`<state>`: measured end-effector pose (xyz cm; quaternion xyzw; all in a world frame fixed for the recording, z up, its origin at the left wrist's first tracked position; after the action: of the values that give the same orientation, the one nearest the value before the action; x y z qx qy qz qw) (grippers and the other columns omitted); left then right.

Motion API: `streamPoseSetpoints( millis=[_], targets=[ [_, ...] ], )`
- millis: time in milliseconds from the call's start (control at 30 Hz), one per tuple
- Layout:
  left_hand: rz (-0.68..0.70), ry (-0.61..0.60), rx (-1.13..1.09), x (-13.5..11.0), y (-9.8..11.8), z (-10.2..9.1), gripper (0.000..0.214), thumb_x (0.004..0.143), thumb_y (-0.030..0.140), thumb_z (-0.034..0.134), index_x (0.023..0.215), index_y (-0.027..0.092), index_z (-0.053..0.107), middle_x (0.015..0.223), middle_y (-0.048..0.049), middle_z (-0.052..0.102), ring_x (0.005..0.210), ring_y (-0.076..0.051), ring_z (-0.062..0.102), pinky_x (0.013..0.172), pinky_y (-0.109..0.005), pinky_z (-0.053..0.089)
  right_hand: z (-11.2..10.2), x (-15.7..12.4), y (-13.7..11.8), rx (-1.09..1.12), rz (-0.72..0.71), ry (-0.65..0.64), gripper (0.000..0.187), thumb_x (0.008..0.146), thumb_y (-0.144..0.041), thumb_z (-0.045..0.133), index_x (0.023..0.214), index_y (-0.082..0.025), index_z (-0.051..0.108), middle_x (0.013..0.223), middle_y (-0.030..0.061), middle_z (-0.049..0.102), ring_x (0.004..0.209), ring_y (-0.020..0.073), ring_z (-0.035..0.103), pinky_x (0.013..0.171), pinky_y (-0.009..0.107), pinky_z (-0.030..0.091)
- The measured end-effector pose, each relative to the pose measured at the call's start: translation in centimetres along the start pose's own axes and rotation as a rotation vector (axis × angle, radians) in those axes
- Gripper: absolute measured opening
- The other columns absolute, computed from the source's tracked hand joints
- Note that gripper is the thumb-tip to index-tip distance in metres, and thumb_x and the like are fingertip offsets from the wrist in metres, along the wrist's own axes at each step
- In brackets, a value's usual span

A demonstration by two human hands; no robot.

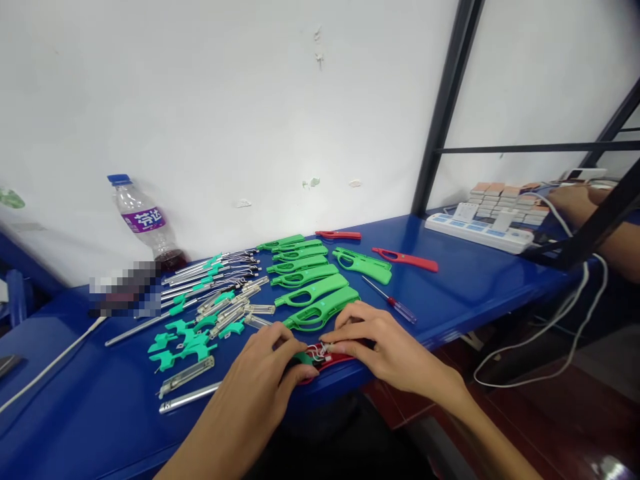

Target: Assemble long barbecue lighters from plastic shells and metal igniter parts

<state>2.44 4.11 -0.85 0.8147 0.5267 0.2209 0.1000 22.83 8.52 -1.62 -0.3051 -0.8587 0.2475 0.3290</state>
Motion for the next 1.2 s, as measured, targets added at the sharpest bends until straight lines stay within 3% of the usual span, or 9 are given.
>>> streamPoseSetpoints(
  millis=[200,433,667,933,1200],
  targets=[
    [-0.053,0.020,-0.019,0.2,-0.6,-0.2,0.008,0.096,0.025,0.070,0.099,0.029,0.077,0.105,-0.0015,0.067,0.095,-0.023,0.065,0.085,-0.037,0.053,-0.3,-0.1,-0.4,-0.026,0.013,-0.041,0.026,0.109,-0.028,0.056,0.117,-0.029,0.080,0.104,0.0037,0.071,0.102,0.0192,0.063,0.089,0.032,0.048],
    [0.043,0.038,0.084,0.4,0.3,-0.2,0.018,0.099,0.020,0.063,0.093,0.025,0.079,0.096,-0.0034,0.067,0.088,-0.022,0.065,0.081,-0.035,0.052,-0.4,-0.1,-0.5,-0.014,-0.018,-0.049,0.027,0.108,-0.028,0.057,0.124,-0.032,0.078,0.111,0.0048,0.069,0.108,0.0205,0.061,0.094,0.034,0.048],
    [0.015,-0.006,0.134,0.3,0.5,-0.3,0.021,0.101,0.019,0.060,0.098,0.026,0.080,0.102,-0.0037,0.068,0.085,-0.021,0.066,0.078,-0.035,0.051,-0.3,-0.2,-0.1,-0.034,0.031,-0.040,0.024,0.106,-0.035,0.062,0.122,-0.032,0.079,0.095,0.0029,0.058,0.093,0.0182,0.060,0.083,0.031,0.047],
    [0.067,-0.030,0.017,0.5,0.3,-0.3,0.025,0.098,0.013,0.060,0.111,0.026,0.077,0.104,-0.0032,0.070,0.093,-0.021,0.068,0.083,-0.034,0.053,-0.5,0.1,-0.1,0.108,0.072,0.019,0.010,0.098,-0.033,0.074,0.098,-0.026,0.081,0.092,0.0006,0.069,0.090,0.0166,0.065,0.081,0.028,0.048],
    [0.109,-0.031,0.048,0.6,0.2,-0.2,0.028,0.098,0.014,0.058,0.115,0.026,0.078,0.108,-0.0051,0.071,0.095,-0.022,0.071,0.083,-0.033,0.056,-1.0,0.1,0.0,0.183,0.096,0.009,0.011,0.097,-0.032,0.075,0.101,-0.026,0.084,0.091,0.0009,0.071,0.088,0.0160,0.067,0.081,0.027,0.050]
  ],
)
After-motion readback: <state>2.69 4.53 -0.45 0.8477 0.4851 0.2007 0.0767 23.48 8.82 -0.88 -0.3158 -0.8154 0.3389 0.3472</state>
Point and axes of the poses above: each hand's wrist, its own x-axis towards the middle knuckle, its own z-axis out of the palm, y = z × x, the point moved 4 cm from there along x, towards the middle knuckle
